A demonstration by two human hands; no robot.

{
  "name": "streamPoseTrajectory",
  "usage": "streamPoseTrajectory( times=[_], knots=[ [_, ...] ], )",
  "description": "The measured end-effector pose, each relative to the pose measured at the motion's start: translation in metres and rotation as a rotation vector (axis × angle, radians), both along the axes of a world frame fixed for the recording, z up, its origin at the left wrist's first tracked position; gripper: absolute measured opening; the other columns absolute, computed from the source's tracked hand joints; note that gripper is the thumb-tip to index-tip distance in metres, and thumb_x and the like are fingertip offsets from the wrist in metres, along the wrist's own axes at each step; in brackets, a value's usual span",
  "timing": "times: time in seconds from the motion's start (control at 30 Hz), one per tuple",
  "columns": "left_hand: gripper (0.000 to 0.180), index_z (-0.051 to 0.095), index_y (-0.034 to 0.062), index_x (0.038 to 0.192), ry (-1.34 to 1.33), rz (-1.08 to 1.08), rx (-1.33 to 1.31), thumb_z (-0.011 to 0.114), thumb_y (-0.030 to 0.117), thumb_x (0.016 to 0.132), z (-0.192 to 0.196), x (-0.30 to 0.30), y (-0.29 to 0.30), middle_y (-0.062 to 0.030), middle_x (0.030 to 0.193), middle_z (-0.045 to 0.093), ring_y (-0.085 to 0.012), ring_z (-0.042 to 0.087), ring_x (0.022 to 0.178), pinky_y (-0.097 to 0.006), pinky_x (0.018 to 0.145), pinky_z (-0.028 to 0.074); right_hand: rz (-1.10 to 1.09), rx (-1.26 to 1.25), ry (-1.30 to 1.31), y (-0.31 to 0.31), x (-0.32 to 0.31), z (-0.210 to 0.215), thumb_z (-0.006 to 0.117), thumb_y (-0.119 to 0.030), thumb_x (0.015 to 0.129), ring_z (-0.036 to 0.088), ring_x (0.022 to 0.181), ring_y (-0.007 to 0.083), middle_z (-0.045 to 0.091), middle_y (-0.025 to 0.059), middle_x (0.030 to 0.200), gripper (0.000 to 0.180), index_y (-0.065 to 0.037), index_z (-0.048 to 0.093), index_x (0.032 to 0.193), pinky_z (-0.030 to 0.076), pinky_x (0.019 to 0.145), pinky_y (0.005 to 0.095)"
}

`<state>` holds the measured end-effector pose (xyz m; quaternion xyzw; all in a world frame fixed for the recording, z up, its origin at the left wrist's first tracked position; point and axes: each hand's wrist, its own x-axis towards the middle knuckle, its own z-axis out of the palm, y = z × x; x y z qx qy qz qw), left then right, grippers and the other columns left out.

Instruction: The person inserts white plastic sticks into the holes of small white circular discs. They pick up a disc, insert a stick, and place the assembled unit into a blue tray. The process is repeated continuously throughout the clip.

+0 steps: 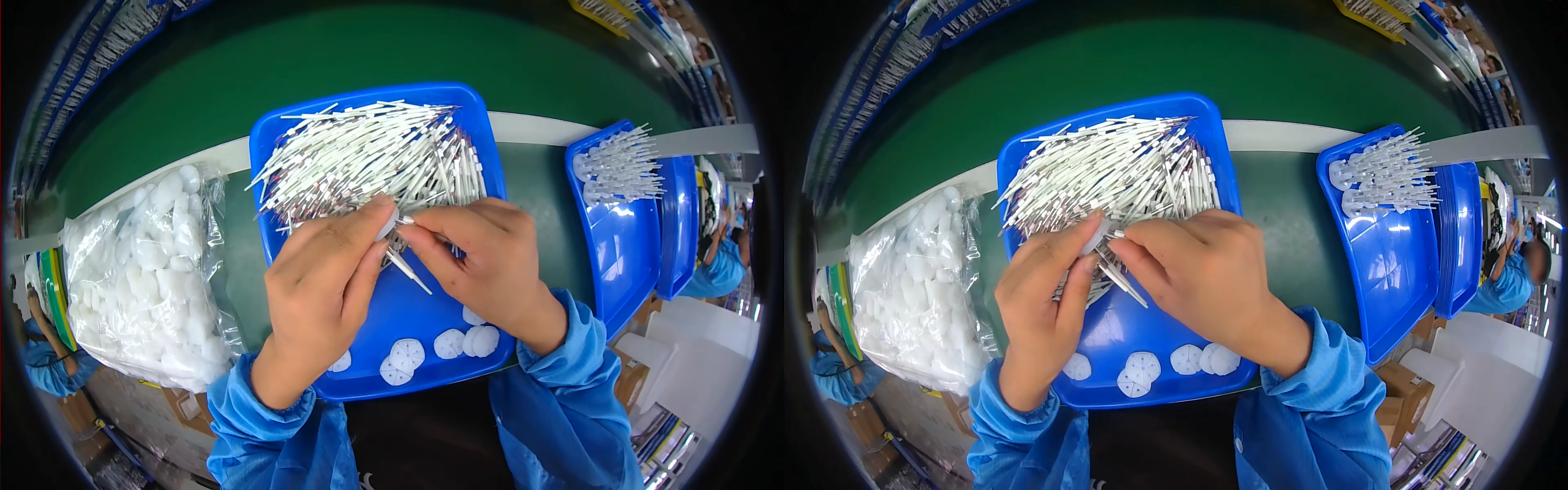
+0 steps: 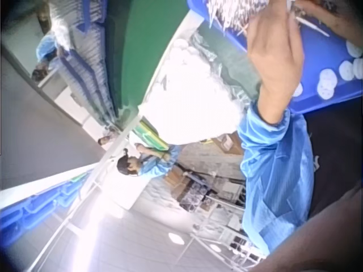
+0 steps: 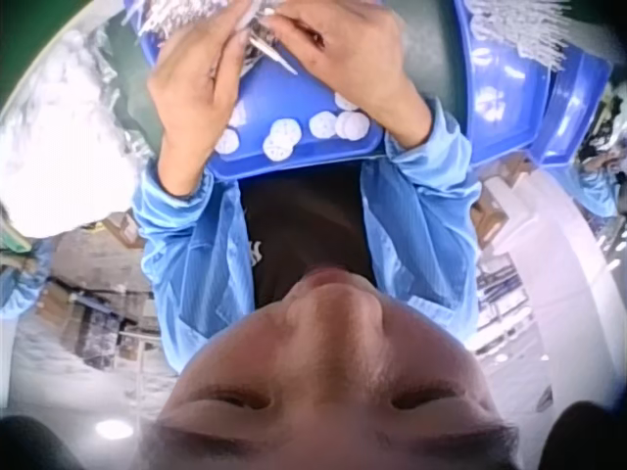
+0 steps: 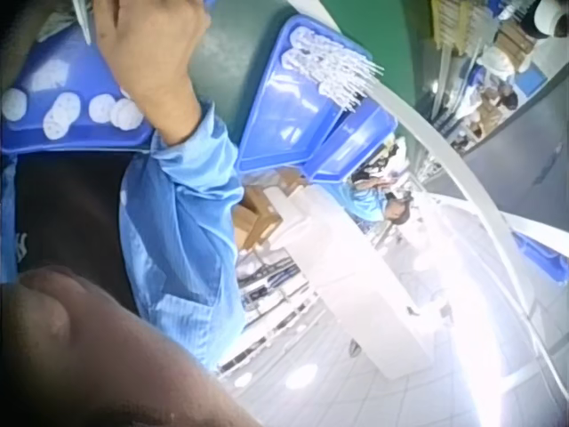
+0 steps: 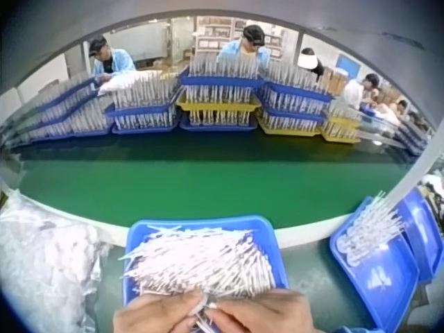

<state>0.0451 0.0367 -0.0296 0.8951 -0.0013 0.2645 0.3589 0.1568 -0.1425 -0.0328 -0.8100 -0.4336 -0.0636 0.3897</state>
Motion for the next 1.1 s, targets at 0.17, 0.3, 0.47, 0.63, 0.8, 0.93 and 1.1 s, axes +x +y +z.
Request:
streamPoseTrajectory(
  times=[0.17,0.3,0.47,0.63,0.8,0.93,1.1],
  knots=[
    [0.039,0.078,-0.0012,0.13,0.118,0.048,-0.088,0.081,-0.003,0.091,0.008,-0.006,-0.006,-0.0157,0.099,0.08,-0.0296,0.075,0.082,-0.038,0.075,0.06,0.028,0.018,-0.104,0.003,0.002,0.005,0.091,-0.012,0.085,0.071,0.06,0.0274,0.077,0.0082,0.077,0.016,-0.007,0.08,0.096,0.054,0.059,0.0345],
    [0.04,0.078,-0.0018,0.131,0.114,0.056,-0.094,0.081,-0.003,0.091,0.009,-0.008,-0.009,-0.016,0.094,0.08,-0.029,0.074,0.079,-0.037,0.073,0.06,0.076,0.037,-0.148,0.004,0.005,0.005,0.09,-0.012,0.085,0.07,0.06,0.0279,0.076,0.0081,0.076,0.018,-0.005,0.078,0.097,0.055,0.059,0.0361],
    [0.039,0.078,-0.0018,0.13,0.105,0.055,-0.097,0.083,-0.001,0.091,0.007,-0.009,-0.009,-0.0159,0.096,0.08,-0.0287,0.074,0.079,-0.037,0.074,0.06,0.138,0.066,-0.192,0.005,0.01,-0.004,0.087,-0.015,0.088,0.07,0.061,0.0218,0.074,0.004,0.075,0.017,-0.007,0.074,0.094,0.052,0.057,0.0344],
    [0.044,0.076,0.0005,0.13,0.059,0.001,-0.316,0.088,0.01,0.089,0.004,-0.003,-0.001,-0.0151,0.112,0.08,-0.0284,0.074,0.095,-0.037,0.081,0.059,0.105,0.079,-0.076,0.003,0.008,0.008,0.09,-0.015,0.086,0.073,0.065,0.0237,0.076,0.0052,0.079,0.02,-0.006,0.079,0.1,0.055,0.06,0.0341],
    [0.052,0.078,0.0062,0.127,0.041,-0.004,-0.307,0.096,0.012,0.078,0.003,-0.004,0.001,-0.0106,0.115,0.077,-0.028,0.069,0.101,-0.038,0.085,0.056,0.18,0.226,0.216,-0.002,0.021,0.012,0.088,-0.008,0.087,0.076,0.082,0.019,0.079,0.0059,0.091,0.026,-0.006,0.081,0.112,0.057,0.074,0.0326],
    [0.053,0.077,0.0042,0.126,-0.071,-0.017,-0.114,0.094,0.006,0.075,0.002,-0.002,0.002,-0.0124,0.119,0.073,-0.0275,0.07,0.104,-0.037,0.086,0.056,0.224,0.205,0.696,-0.007,0.014,0.022,0.086,-0.005,0.09,0.073,0.085,0.0103,0.079,0.0027,0.093,0.032,-0.004,0.078,0.121,0.057,0.079,0.0307],
    [0.055,0.077,0.0024,0.128,-0.125,-0.066,-0.046,0.091,0.001,0.075,-0.001,-0.001,0.001,-0.015,0.121,0.072,-0.0298,0.07,0.106,-0.038,0.089,0.057,0.229,0.279,0.765,-0.008,0.007,0.009,0.082,-0.003,0.096,0.071,0.083,0.0064,0.077,0.0021,0.09,0.027,-0.002,0.076,0.122,0.056,0.074,0.0248]
  ],
)
